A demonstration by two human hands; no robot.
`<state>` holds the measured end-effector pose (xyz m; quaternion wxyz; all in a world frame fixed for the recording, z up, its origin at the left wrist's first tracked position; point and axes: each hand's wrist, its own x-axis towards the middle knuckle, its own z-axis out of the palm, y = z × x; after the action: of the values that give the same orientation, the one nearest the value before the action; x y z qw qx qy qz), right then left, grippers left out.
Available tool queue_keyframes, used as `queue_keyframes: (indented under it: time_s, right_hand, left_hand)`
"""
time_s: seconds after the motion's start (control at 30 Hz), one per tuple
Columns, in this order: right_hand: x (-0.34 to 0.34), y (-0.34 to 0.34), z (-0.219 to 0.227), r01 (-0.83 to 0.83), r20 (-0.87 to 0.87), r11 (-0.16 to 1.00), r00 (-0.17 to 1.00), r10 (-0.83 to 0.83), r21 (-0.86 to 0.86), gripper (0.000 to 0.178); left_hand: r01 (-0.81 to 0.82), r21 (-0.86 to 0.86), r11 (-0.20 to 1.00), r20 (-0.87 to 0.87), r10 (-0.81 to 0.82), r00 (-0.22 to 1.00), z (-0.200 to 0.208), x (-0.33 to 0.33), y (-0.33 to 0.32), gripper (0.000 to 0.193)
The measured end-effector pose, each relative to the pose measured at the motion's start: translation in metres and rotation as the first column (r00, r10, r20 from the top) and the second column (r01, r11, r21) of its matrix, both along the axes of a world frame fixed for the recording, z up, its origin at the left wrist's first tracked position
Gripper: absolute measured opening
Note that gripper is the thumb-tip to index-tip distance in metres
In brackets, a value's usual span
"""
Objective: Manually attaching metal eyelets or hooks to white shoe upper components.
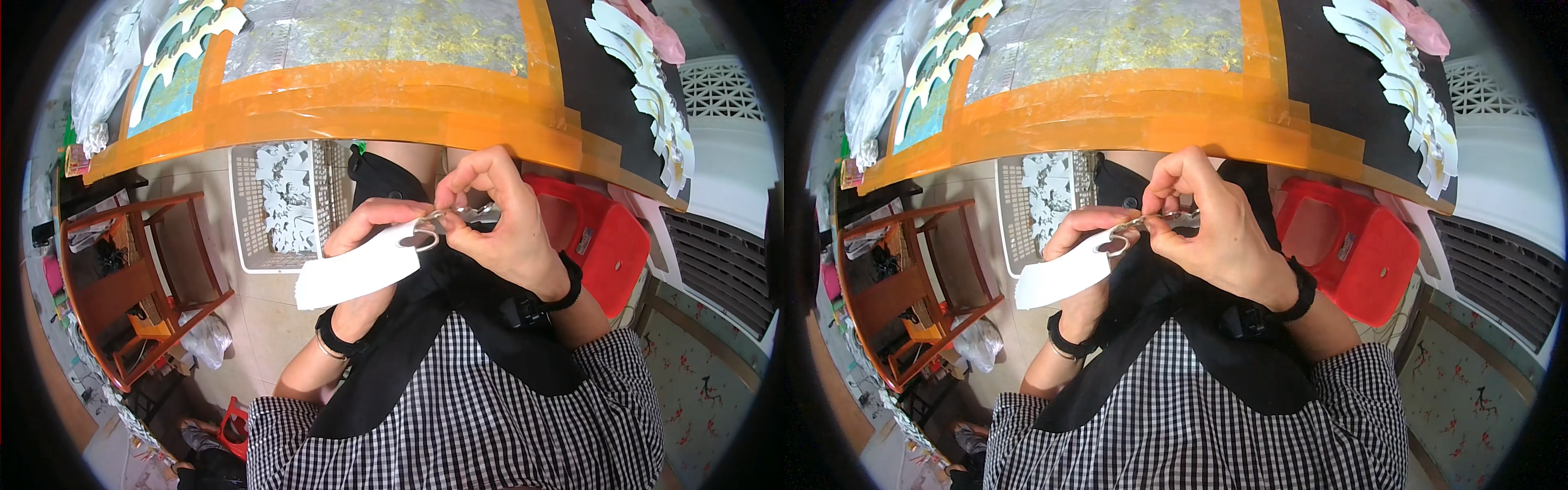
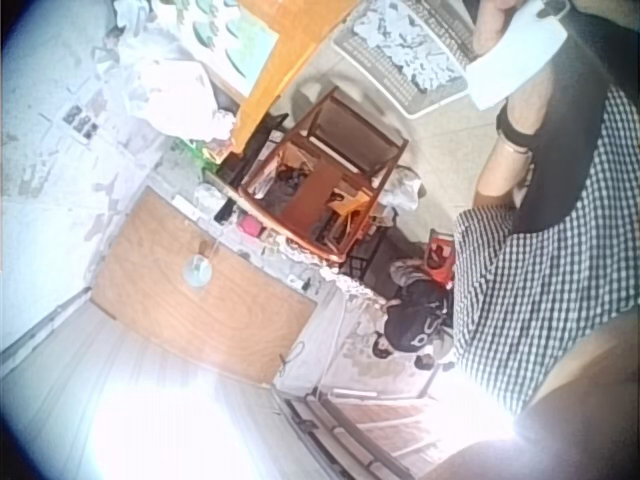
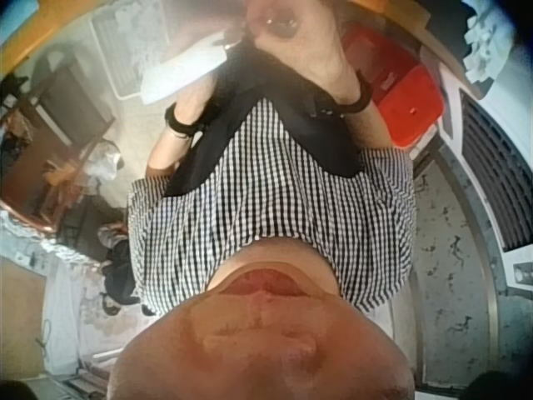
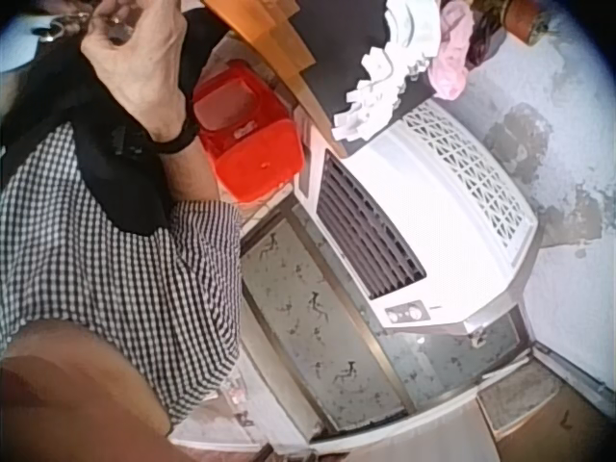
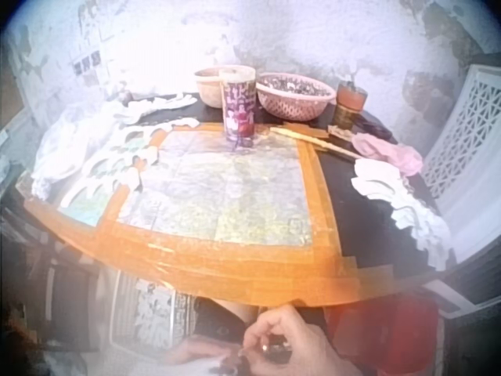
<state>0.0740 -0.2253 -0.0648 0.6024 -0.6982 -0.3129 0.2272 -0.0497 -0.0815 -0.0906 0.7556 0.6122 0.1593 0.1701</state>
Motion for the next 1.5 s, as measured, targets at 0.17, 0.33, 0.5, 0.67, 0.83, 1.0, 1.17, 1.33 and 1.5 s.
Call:
queue_keyframes:
  time_s: [0.17,0.33,0.5,0.67,0.83,1.0,1.17,1.33,1.5]
  right_hand:
    - [0.004,-0.003,-0.004,-0.039,-0.021,0.999,0.999,0.038,-0.025,0.039]
    - [0.0,-0.003,0.0,-0.052,-0.409,0.984,0.905,0.118,0.168,0.036]
    - [-0.004,-0.004,-0.011,-0.033,-0.397,0.978,0.911,0.114,0.205,0.035]
    - [-0.007,-0.002,-0.012,0.007,-0.501,0.982,0.861,0.091,0.191,0.035]
    - [-0.008,-0.001,-0.012,0.064,-0.569,0.991,0.822,0.015,0.118,0.035]
    - [-0.008,0.0,-0.014,0.075,-0.597,0.992,0.802,0.003,0.105,0.034]
    - [-0.008,-0.002,-0.016,0.086,-0.651,0.989,0.759,0.013,0.12,0.035]
    - [0.001,-0.009,-0.015,-0.078,-0.612,0.996,0.786,0.09,0.045,0.035]
    - [0.005,-0.014,-0.012,-0.13,-0.623,0.989,0.768,0.149,0.077,0.042]
  left_hand:
    - [0.001,-0.17,0.985,-0.195,-0.035,0.98,0.0,0.001,0.002,0.025]
    - [0.091,-0.836,0.541,-0.052,-0.244,0.968,-0.009,0.006,0.004,0.024]
    - [0.071,-0.809,0.584,-0.079,-0.228,0.971,-0.01,0.007,0.004,0.025]
    - [0.027,-0.797,0.603,-0.139,-0.226,0.964,-0.009,0.005,0.005,0.036]
    - [0.101,-0.662,0.743,-0.095,-0.217,0.972,-0.003,-0.003,0.008,0.069]
    - [-0.006,-0.444,0.896,-0.265,-0.125,0.956,-0.005,0.007,0.005,0.062]
    - [0.005,-0.481,0.876,-0.24,-0.137,0.961,-0.013,0.007,0.008,0.051]
    - [0.04,-0.513,0.857,-0.243,-0.189,0.951,-0.014,0.003,0.017,0.05]
    - [0.128,-0.291,0.948,-0.243,-0.203,0.949,-0.002,0.01,0.016,0.049]
